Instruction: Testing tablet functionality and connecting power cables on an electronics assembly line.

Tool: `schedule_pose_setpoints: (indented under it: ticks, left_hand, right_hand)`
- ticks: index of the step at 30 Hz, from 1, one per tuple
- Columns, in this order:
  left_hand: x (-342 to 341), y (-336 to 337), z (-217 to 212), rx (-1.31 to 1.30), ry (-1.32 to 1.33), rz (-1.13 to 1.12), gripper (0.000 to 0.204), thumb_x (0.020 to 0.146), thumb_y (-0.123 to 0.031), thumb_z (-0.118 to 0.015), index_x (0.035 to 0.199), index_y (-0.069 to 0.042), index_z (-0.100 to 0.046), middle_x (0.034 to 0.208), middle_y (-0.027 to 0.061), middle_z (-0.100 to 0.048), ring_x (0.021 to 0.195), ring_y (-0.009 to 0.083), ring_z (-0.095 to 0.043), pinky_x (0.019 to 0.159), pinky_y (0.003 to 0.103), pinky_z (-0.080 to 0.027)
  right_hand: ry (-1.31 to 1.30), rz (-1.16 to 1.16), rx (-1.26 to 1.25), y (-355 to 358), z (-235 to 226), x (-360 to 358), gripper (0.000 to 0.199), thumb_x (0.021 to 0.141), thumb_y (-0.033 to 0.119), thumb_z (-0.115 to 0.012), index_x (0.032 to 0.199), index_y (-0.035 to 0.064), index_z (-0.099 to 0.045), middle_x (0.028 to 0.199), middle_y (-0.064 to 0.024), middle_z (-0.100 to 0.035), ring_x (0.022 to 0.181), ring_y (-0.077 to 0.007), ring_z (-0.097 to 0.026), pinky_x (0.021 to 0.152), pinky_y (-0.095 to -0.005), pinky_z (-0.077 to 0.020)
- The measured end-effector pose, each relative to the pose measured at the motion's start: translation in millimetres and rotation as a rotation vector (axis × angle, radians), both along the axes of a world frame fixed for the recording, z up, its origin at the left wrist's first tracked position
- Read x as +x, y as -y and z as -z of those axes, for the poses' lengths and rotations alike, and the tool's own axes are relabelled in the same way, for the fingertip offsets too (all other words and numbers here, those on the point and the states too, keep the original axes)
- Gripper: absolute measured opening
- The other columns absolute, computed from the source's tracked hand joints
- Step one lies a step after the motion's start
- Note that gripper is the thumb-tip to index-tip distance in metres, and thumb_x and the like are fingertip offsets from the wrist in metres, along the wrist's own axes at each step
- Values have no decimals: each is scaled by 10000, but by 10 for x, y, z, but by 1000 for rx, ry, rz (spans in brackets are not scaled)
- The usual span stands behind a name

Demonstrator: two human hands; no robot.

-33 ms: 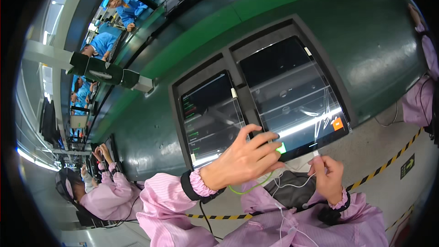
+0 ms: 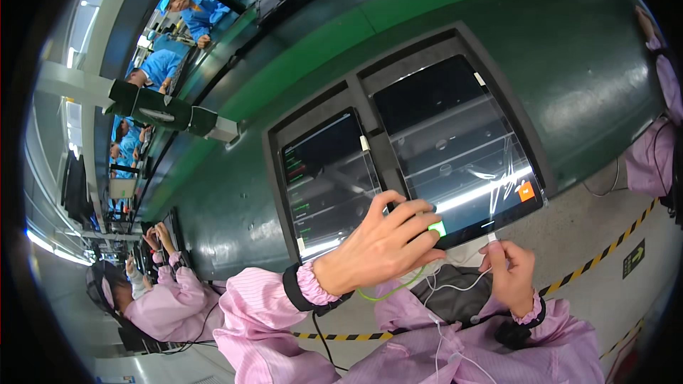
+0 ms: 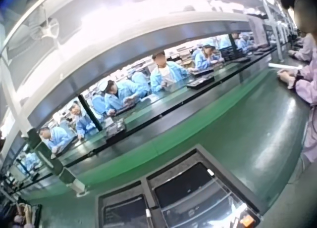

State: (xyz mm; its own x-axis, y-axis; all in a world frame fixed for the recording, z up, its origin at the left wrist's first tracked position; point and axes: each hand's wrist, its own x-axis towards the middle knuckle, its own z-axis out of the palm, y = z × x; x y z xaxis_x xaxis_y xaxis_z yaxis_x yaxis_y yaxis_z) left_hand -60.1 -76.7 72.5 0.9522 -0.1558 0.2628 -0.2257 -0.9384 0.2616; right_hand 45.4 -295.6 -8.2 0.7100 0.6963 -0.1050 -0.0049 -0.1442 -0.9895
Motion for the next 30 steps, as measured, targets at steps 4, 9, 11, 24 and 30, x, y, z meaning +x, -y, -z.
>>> schedule_pose_setpoints:
  ticks: [4, 9, 11, 24, 30]
  left_hand:
    - [55, 139, -28, -40, -42, -57, 511, 673, -343, -808, 1051, -96, -570, 1266, 125, -502, 1158, 302, -481, 878, 444, -327]
    - [142, 280, 12, 21, -23, -161, 528, 652, -280, -809, 1093, -107, -575, 1354, 180, -443, 1211, 324, -436, 879, 446, -308]
    - [153, 332, 25, -2, -15, -231, 523, 659, -269, -804, 1099, -107, -572, 1370, 196, -425, 1227, 332, -420, 875, 448, -309]
    - [-635, 88, -230, -245, 117, -547, 725, 614, -166, -880, 1227, -20, -521, 1349, 209, -440, 1250, 355, -435, 1021, 417, -358]
    - [-1515, -160, 13, -365, -123, -864, 1167, 550, -243, -925, 1443, 2, -214, 1473, 225, -245, 1360, 362, -301, 1108, 427, -287]
  right_hand:
    - [-28, 3, 39, -23, -4, -5, 319, 974, 164, -518, 759, -46, -625, 596, -54, -607, 529, -88, -577, 486, -221, -420]
    - [-147, -35, -10, 41, -19, 63, 266, 931, 98, -566, 716, -43, -636, 566, -62, -623, 521, -115, -604, 505, -246, -454]
    - [-169, -146, -22, 127, -20, 116, 267, 921, 89, -575, 691, -33, -635, 566, -63, -628, 519, -114, -607, 503, -245, -457]
    - [273, -344, 202, -200, -76, -305, 153, 870, 81, -614, 757, -17, -645, 711, -119, -616, 630, -260, -590, 575, -333, -460]
    - [280, -614, 248, -706, -75, -888, 307, 852, 186, -694, 743, -2, -478, 654, -145, -526, 599, -308, -554, 532, -393, -441]
